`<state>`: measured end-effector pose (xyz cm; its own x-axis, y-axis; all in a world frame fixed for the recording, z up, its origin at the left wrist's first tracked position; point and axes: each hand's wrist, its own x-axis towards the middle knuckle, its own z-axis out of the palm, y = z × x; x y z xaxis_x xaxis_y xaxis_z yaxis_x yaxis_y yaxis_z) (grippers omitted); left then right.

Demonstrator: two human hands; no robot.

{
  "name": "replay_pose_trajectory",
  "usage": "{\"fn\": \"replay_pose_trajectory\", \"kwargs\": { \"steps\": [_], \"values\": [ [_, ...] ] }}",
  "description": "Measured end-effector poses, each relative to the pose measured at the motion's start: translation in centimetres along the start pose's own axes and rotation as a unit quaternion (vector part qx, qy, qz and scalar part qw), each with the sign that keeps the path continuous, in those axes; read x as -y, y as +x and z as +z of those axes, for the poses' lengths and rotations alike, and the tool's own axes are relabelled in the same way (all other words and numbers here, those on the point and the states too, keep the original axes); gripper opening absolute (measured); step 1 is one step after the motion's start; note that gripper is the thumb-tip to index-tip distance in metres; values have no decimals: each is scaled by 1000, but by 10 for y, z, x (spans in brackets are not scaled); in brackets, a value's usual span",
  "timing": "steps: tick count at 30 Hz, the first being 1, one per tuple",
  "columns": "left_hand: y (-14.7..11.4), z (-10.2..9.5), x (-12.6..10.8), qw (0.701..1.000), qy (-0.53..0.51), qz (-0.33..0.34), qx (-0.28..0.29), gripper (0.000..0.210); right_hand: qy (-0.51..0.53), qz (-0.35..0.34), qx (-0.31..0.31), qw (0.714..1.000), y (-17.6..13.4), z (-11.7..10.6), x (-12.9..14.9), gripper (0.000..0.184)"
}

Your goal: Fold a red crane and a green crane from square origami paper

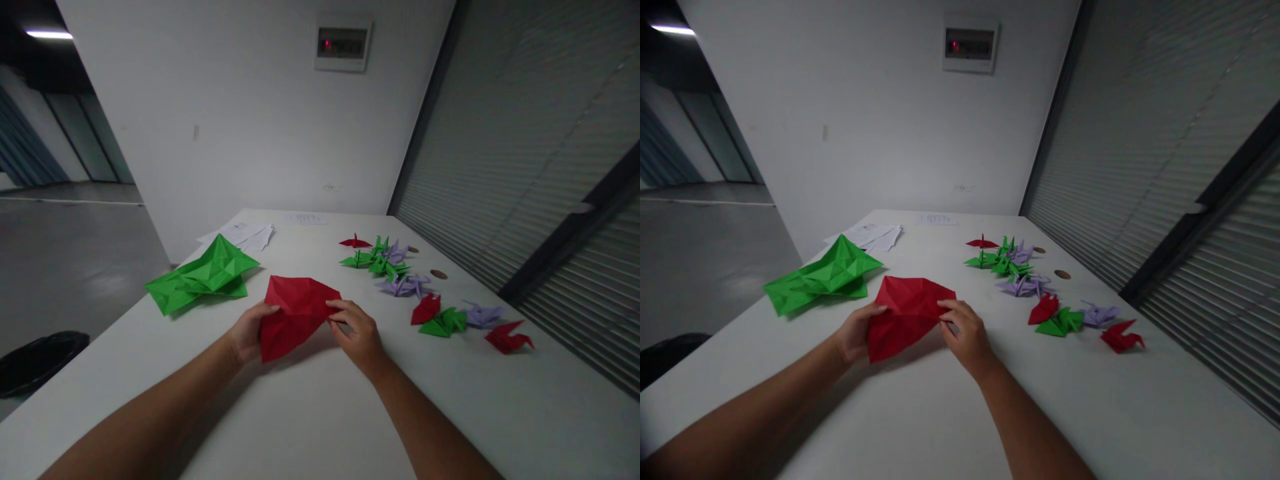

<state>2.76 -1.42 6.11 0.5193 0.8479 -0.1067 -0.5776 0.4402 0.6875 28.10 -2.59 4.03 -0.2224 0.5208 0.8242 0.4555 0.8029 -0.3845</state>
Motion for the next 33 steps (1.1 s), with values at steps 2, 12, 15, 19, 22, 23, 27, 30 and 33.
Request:
{"fn": "replay_pose_trajectory", "kwargs": {
  "steps": [2,12,15,19,22,23,27,30,33],
  "values": [
    [0,0,-1,1000,-4,7,2,28,2,-1,4,1000,1,-1,0,18],
    [3,-2,2,1000,-5,-1,12,32,16,0,44,999,-1,1,1,22],
    [3,-1,6,999,-10,-24,22,29,14,9,56,998,-2,2,2,20],
    [2,-4,11,998,-1,-8,63,37,-5,10,36,999,-1,2,2,15],
    [1,-7,13,996,33,5,87,46,-33,15,10,999,0,1,0,13],
    [1,-7,14,995,45,6,91,48,-43,17,0,999,1,1,-1,13],
    [0,-5,14,994,61,14,87,54,-72,25,-27,997,1,0,-4,12],
    [2,-4,16,995,67,-6,74,49,-78,33,-28,996,1,0,-4,13],
    [4,-5,18,996,63,-22,52,44,-76,38,-19,996,1,0,-2,13]
  ]
}}
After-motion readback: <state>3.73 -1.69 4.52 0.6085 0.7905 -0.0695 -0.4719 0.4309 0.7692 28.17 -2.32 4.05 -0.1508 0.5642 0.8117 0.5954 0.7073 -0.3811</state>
